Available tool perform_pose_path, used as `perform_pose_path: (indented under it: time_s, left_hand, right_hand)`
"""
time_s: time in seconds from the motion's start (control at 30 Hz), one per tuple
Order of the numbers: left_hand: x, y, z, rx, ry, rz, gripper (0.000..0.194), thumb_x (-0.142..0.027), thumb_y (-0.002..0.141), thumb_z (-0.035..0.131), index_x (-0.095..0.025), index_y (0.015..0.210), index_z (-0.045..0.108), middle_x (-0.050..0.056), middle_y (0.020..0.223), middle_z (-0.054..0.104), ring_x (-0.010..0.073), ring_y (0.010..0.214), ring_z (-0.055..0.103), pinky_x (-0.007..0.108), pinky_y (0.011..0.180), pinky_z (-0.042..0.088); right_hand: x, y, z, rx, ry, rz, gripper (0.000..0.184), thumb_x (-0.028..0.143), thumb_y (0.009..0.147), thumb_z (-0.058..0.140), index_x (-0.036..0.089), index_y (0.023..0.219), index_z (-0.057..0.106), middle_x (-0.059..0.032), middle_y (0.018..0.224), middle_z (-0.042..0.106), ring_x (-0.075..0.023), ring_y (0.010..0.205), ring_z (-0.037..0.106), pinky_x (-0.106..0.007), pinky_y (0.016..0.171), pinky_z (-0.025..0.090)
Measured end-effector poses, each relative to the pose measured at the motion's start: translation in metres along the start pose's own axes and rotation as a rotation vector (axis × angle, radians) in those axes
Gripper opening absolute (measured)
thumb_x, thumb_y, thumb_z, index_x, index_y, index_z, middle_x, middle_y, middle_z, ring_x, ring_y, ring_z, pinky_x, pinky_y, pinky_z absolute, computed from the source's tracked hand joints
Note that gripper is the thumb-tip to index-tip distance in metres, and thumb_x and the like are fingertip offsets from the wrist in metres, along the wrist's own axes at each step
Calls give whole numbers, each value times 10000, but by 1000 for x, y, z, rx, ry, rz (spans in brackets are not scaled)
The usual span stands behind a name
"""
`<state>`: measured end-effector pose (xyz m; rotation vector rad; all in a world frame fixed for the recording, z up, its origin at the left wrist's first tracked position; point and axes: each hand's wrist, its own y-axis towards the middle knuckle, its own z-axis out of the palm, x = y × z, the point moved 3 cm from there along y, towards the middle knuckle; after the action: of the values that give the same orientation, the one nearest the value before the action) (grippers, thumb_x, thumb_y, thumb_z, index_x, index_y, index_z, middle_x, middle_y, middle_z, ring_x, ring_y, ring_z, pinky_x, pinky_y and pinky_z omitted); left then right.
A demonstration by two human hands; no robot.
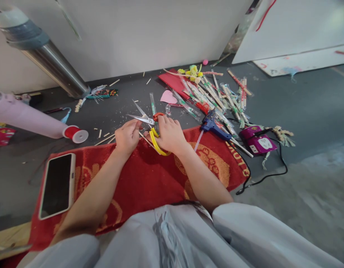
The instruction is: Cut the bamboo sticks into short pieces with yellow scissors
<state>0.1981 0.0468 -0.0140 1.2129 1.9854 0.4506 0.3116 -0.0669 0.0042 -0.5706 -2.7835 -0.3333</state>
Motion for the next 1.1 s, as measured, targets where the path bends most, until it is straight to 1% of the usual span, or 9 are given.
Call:
perform_pose_path:
  time_s: [0.13, 0.33, 0.53, 0.67, 0.83, 1.0, 1.1]
  left_hand:
    - [2, 0, 2, 8, 15, 22, 445, -402, 968, 335, -186, 763, 665, 41, 740, 712, 154, 768, 694, 250, 718, 519]
    - [2, 0, 1, 26, 4, 12, 409, -374, 968, 342, -188, 816, 672, 33, 750, 712, 146, 764, 689, 241, 714, 507]
    - [1, 0, 0, 2, 9, 8, 376, -353, 966, 359, -187, 854, 678, 30, 749, 713, 140, 726, 676, 238, 672, 482]
    - [2, 0, 2, -4, 24, -15, 368, -372, 966, 363, -199, 892, 679, 19, 721, 705, 134, 705, 666, 237, 655, 471]
    - [2, 1, 2, -12, 30, -45, 317, -376, 940, 425, -191, 883, 676, 26, 758, 719, 143, 738, 678, 238, 687, 489]
    - [3, 1, 1, -4, -6, 4, 356, -360, 950, 385, -196, 799, 662, 20, 726, 705, 144, 750, 686, 238, 697, 500]
    - [1, 1, 1, 9, -3, 24, 401, -373, 959, 353, -199, 738, 639, 19, 700, 684, 146, 726, 677, 248, 677, 496]
  right_hand:
    - [0, 0, -1, 23, 13, 3, 644, 668, 892, 296, 106, 1130, 499, -192, 1151, 619, -312, 1046, 583, -405, 872, 381]
    - [0, 2, -1, 35, 23, 15, 562, 585, 916, 340, 105, 1143, 525, -157, 1143, 637, -310, 1053, 593, -407, 885, 387]
    - [1, 4, -4, 64, 36, 48, 482, 483, 902, 431, 116, 1198, 532, -146, 1156, 656, -295, 1040, 621, -401, 886, 402]
    - [3, 4, -5, 77, 28, 75, 450, 451, 890, 458, 119, 1179, 554, -139, 1120, 676, -291, 998, 643, -392, 862, 419]
    - [2, 3, -3, 60, 42, 68, 488, 493, 912, 403, 115, 1193, 532, -153, 1147, 659, -294, 1035, 623, -400, 883, 406]
    - [2, 0, -2, -1, 23, 29, 580, 595, 912, 331, 105, 1163, 512, -170, 1149, 636, -312, 1059, 587, -411, 889, 387]
    - [1, 0, -1, -11, -2, 12, 623, 639, 905, 290, 103, 1144, 498, -190, 1161, 616, -316, 1057, 571, -410, 875, 383]
